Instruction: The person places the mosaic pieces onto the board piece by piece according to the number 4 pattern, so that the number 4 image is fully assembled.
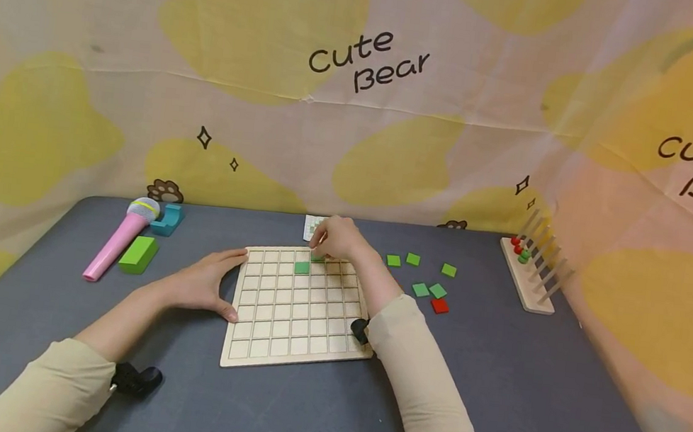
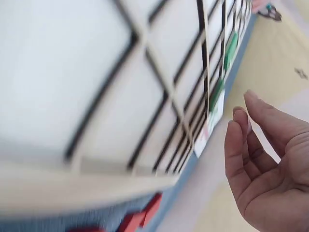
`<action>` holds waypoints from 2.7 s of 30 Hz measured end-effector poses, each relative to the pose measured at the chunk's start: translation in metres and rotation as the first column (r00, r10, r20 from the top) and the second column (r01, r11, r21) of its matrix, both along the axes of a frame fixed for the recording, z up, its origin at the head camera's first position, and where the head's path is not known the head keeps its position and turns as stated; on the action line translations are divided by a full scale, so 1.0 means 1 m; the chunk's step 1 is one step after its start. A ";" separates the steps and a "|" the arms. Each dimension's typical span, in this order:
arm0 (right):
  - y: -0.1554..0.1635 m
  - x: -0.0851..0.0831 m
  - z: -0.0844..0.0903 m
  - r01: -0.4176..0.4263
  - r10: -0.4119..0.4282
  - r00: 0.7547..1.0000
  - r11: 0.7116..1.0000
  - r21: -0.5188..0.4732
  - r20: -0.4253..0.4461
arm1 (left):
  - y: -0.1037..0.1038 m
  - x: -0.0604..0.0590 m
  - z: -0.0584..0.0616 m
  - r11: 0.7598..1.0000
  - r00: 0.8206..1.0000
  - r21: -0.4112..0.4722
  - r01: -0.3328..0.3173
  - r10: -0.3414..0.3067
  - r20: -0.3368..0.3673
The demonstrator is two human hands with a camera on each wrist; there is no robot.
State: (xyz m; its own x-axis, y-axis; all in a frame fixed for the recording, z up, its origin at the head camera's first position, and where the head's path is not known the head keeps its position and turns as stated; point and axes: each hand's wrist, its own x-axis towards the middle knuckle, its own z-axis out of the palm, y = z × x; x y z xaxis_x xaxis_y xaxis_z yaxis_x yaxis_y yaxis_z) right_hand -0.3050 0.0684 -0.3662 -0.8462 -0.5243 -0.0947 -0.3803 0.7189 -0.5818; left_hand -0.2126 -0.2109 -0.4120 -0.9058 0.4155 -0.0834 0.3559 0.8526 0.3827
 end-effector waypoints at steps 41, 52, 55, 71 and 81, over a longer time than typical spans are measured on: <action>0.179 -0.023 -0.009 0.186 -0.189 0.982 0.980 0.064 0.031 | 0.000 0.004 0.001 1.000 1.000 0.014 -0.017 0.017 0.008; 0.185 -0.020 -0.012 0.134 -0.136 0.989 0.991 0.025 0.054 | 0.000 0.003 0.002 1.000 1.000 0.025 -0.009 0.009 0.009; 0.185 -0.019 -0.014 0.138 -0.140 0.989 0.990 0.043 0.043 | 0.001 0.004 0.002 1.000 1.000 0.026 -0.007 0.007 0.008; 0.179 -0.021 -0.018 0.166 -0.162 0.986 0.979 0.119 -0.036 | 0.000 0.002 0.000 0.999 1.000 0.045 -0.007 0.007 0.004; 0.176 -0.022 -0.021 0.216 -0.208 0.974 0.971 0.098 -0.086 | 0.000 0.004 0.001 0.999 1.000 0.036 -0.010 0.010 0.012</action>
State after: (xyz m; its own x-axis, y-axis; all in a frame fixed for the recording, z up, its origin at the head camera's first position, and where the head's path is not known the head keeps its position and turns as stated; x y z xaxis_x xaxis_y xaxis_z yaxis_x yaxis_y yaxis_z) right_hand -0.3269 0.2441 -0.3873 -0.9437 -0.3226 -0.0727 -0.2520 0.8438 -0.4738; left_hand -0.2088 -0.2113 -0.4109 -0.9088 0.4096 -0.0794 0.3427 0.8414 0.4179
